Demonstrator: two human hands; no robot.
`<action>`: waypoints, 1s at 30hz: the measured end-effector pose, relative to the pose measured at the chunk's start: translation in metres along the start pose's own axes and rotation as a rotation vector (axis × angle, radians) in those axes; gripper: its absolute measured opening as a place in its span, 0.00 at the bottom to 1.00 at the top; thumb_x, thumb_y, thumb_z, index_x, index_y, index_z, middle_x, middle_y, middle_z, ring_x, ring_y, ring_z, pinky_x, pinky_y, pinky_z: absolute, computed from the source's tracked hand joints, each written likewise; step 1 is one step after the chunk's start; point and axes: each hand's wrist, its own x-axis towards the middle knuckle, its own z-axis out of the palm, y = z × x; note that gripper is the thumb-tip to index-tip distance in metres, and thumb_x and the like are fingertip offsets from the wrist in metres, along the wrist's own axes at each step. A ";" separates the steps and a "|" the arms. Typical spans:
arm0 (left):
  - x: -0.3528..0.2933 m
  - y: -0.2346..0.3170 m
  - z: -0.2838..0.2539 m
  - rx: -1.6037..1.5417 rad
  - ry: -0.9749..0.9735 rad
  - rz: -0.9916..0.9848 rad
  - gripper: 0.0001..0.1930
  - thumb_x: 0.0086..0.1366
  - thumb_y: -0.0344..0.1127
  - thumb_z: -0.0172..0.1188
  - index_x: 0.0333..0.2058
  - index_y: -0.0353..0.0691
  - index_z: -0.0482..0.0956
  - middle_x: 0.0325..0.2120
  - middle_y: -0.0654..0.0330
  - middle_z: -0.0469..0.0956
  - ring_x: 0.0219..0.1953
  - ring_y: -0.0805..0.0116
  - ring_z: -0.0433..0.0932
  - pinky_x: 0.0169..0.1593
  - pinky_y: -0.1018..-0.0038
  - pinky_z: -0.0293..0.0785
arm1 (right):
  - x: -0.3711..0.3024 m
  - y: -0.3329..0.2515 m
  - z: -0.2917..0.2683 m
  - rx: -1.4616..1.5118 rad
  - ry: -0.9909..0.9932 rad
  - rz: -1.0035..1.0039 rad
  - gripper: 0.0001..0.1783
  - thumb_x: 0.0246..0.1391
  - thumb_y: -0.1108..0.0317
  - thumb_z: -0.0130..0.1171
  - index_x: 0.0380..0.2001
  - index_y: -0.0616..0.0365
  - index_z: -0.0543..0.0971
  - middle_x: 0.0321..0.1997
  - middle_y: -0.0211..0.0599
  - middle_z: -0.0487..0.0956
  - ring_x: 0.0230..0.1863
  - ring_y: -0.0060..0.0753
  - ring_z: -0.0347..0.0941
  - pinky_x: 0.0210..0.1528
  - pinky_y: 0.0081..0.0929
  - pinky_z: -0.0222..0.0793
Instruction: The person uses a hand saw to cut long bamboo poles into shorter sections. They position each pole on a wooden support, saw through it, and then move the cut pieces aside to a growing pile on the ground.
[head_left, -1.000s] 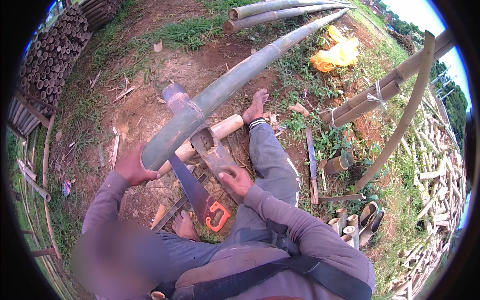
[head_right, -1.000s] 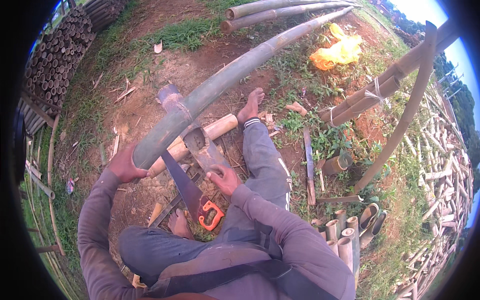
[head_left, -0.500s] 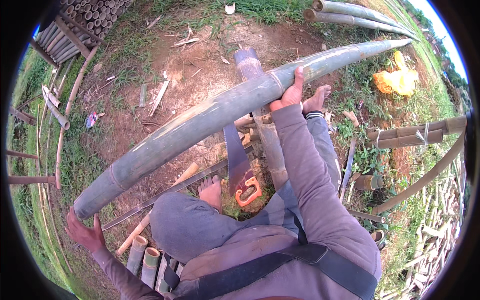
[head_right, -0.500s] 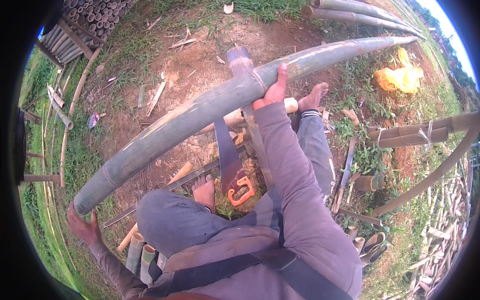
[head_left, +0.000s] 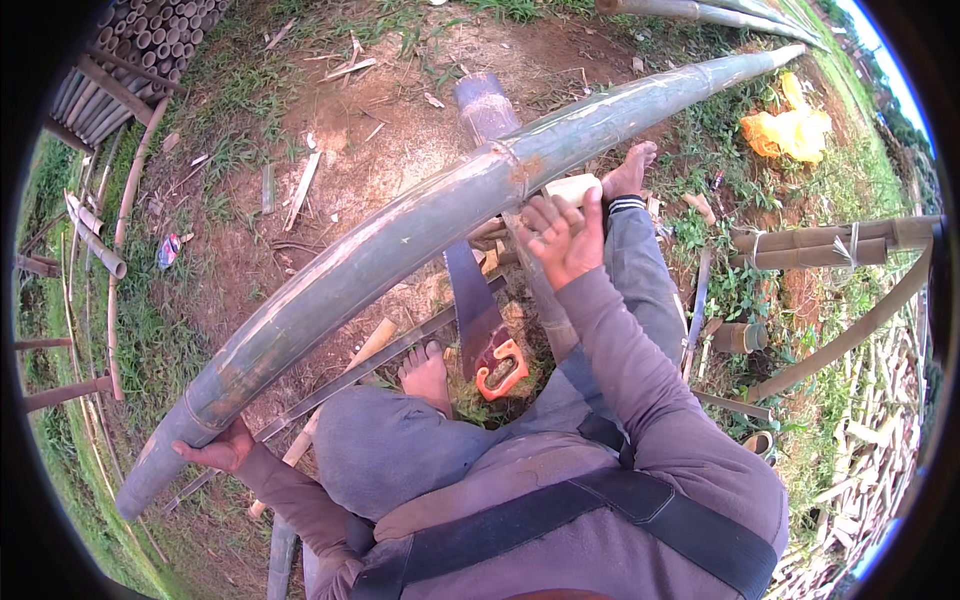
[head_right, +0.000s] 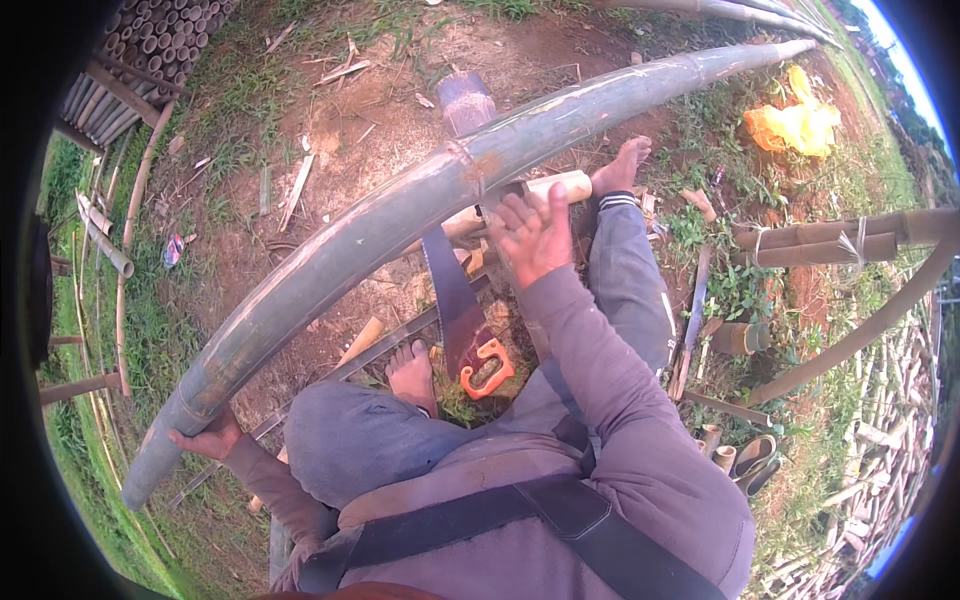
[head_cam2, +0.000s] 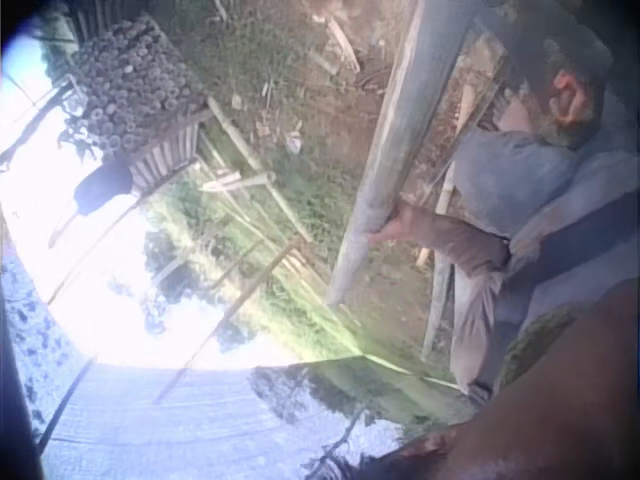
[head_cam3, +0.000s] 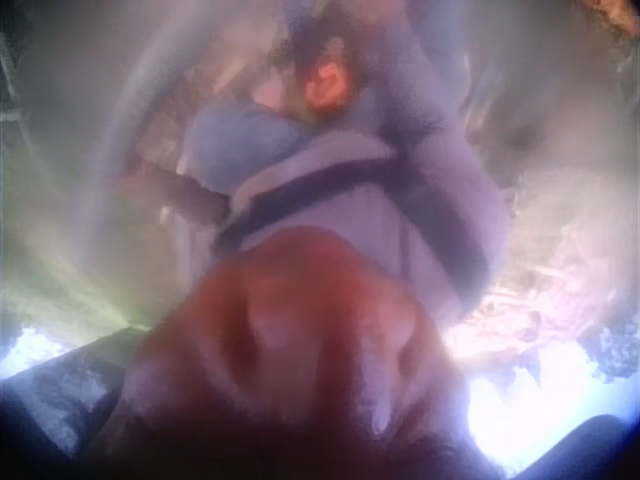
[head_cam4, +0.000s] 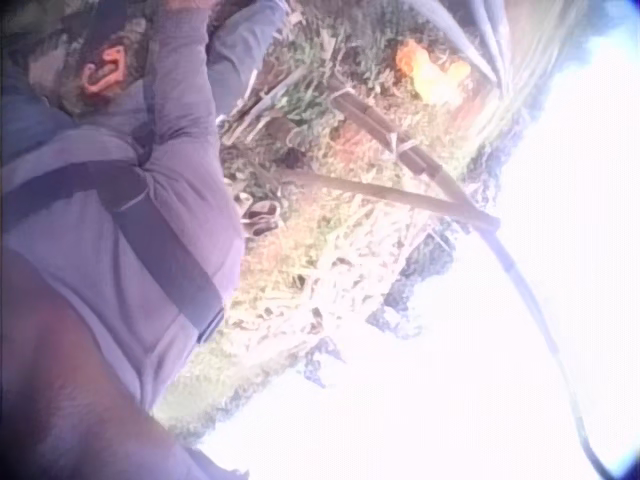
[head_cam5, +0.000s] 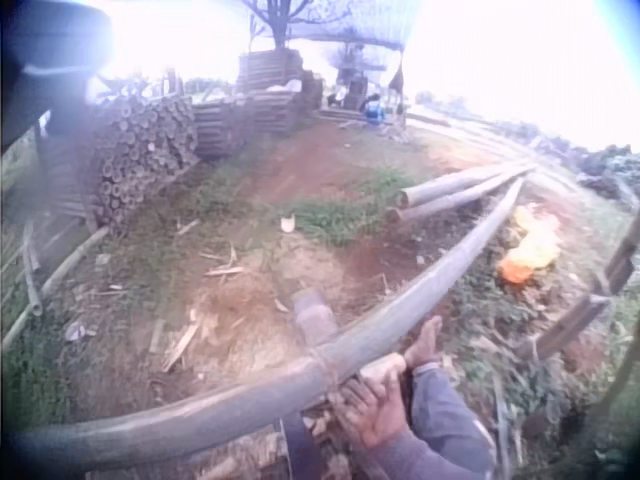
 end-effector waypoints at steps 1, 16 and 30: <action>0.011 0.008 -0.020 0.025 -0.009 0.009 0.52 0.58 0.73 0.64 0.71 0.44 0.62 0.67 0.48 0.69 0.69 0.43 0.69 0.70 0.36 0.63 | 0.033 -0.038 -0.026 0.075 0.044 -0.074 0.74 0.52 0.19 0.60 0.79 0.65 0.41 0.79 0.60 0.55 0.80 0.59 0.55 0.76 0.65 0.57; -0.001 -0.079 0.052 -0.177 -0.257 -0.174 0.55 0.51 0.69 0.76 0.70 0.49 0.63 0.67 0.48 0.68 0.73 0.43 0.63 0.72 0.29 0.56 | -0.021 0.151 0.173 0.322 -0.326 0.464 0.36 0.54 0.54 0.74 0.61 0.53 0.70 0.60 0.43 0.76 0.64 0.48 0.73 0.71 0.63 0.64; 0.183 -0.098 -0.059 -0.061 0.033 -0.210 0.40 0.59 0.67 0.61 0.64 0.50 0.71 0.61 0.51 0.74 0.64 0.45 0.71 0.69 0.31 0.61 | -0.005 0.138 -0.051 -1.345 -0.659 0.247 0.27 0.61 0.63 0.71 0.58 0.67 0.78 0.49 0.44 0.85 0.48 0.31 0.83 0.52 0.30 0.80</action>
